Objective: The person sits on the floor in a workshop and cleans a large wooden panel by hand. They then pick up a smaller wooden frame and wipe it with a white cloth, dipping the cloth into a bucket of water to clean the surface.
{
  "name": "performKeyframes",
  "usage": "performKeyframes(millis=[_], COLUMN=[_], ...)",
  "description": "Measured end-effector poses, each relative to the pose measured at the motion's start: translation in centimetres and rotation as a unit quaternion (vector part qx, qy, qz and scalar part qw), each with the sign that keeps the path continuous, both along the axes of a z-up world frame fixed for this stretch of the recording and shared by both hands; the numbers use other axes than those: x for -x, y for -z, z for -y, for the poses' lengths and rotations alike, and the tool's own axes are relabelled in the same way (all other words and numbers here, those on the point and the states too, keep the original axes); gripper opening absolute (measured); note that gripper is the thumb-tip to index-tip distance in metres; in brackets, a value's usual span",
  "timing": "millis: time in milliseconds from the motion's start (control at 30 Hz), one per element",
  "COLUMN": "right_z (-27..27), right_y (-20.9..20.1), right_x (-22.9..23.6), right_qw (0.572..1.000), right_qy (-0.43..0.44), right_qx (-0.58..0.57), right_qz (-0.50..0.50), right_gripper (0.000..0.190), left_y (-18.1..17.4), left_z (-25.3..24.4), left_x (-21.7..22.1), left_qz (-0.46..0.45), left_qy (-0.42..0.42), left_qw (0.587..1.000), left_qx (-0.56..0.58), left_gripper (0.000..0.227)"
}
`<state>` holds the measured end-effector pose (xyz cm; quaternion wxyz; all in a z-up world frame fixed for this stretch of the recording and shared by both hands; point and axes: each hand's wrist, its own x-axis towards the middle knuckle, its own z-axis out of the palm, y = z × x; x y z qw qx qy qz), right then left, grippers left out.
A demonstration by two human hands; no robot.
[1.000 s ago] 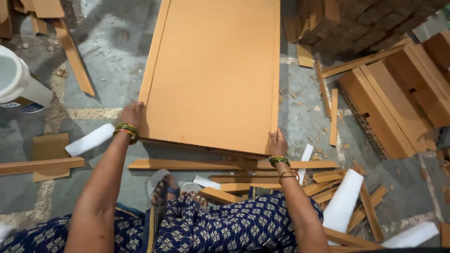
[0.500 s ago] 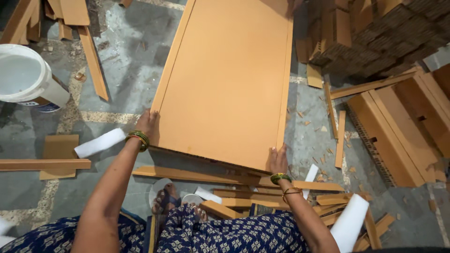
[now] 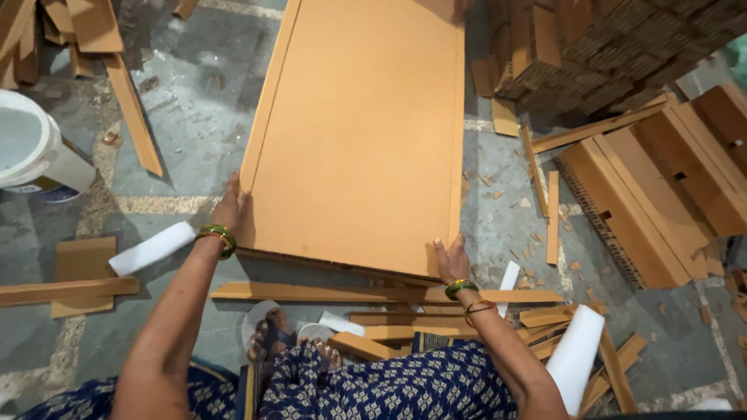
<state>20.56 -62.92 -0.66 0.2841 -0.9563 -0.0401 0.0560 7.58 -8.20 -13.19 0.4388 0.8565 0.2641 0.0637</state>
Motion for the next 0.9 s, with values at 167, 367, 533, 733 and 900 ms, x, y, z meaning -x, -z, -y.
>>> performKeyframes(millis=[167,367,533,733,900], right_z=[0.1,0.7,1.5,1.2,1.4], right_y=[0.2,0.8,1.9,3.6,3.6], right_x=[0.4,-1.2,-3.7,-5.2,-5.6], right_qw=[0.999,0.995,0.994,0.985,0.979], right_qy=[-0.017,0.044,0.027,-0.023,-0.065], right_qx=[0.006,0.016,-0.101,-0.167,-0.193], right_qz=[0.041,-0.088,0.022,0.038,0.015], right_gripper=[0.092,0.076,0.056,0.055,0.05], left_y=[0.4,0.1,-2.9,-6.4,-8.4], left_z=[-0.1,-1.4,-4.8,-5.9,-6.7], left_x=[0.5,-0.9,-3.9,-6.1,-8.1], left_qz=[0.026,0.124,-0.029,-0.107,-0.276], left_qy=[-0.006,0.017,0.03,-0.016,0.115], left_qw=[1.0,0.991,0.996,0.993,0.953], left_qx=[0.008,0.04,-0.078,-0.041,-0.037], left_gripper=[0.062,0.054,0.042,0.039,0.048])
